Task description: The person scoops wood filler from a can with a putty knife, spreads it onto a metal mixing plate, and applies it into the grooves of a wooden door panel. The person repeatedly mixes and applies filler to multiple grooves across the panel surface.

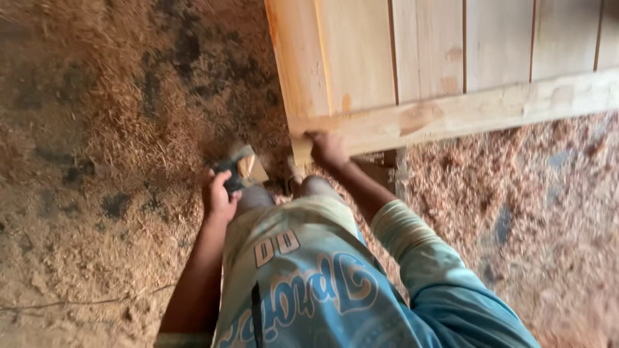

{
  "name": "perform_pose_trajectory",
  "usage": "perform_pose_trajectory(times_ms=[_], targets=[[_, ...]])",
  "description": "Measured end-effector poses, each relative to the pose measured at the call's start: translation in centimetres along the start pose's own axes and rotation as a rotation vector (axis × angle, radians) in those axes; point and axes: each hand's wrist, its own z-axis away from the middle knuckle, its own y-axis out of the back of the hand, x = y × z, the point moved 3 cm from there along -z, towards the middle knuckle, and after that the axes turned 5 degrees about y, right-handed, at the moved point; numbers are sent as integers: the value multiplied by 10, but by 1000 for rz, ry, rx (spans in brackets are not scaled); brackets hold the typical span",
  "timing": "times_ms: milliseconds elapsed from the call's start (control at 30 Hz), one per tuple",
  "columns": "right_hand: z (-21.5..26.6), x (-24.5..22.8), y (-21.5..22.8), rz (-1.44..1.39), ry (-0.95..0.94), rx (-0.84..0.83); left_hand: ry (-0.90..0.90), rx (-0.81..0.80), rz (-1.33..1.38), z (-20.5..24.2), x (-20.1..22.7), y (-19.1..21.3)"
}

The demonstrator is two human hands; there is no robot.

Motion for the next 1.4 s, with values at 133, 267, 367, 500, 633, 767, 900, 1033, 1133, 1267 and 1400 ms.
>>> perform_pose_trajectory(times_ms=[133,267,367,500,633,767,900,1033,1133,1267,1400], targets=[[10,49,47,-71,-87,463,33,-37,-59,-13,13,11],[7,10,10,-142,-316,279,85,-48,-152,-34,44,4],[8,-64,-31,94,-82,292,84,-155,-199,-43,69,0],[17,-61,-24,-41,-264,262,104,-237,-283,-57,101,1],[34,2,8,-120,-667,259,121,-310,-307,-73,120,8],[30,-31,-25,-64,-540,461,158,-297,-403,-87,130,8],[17,-84,-62,76,-335,450,193,-338,-431,-94,128,3],[26,-42,-20,-103,-552,441,221,-376,-453,-96,130,3],[32,-5,38,-40,-371,501,223,-352,-493,-95,137,4],[39,25,84,87,-164,398,200,-273,-494,-95,142,4],[48,40,93,166,86,405,141,-267,-428,-87,138,0]])
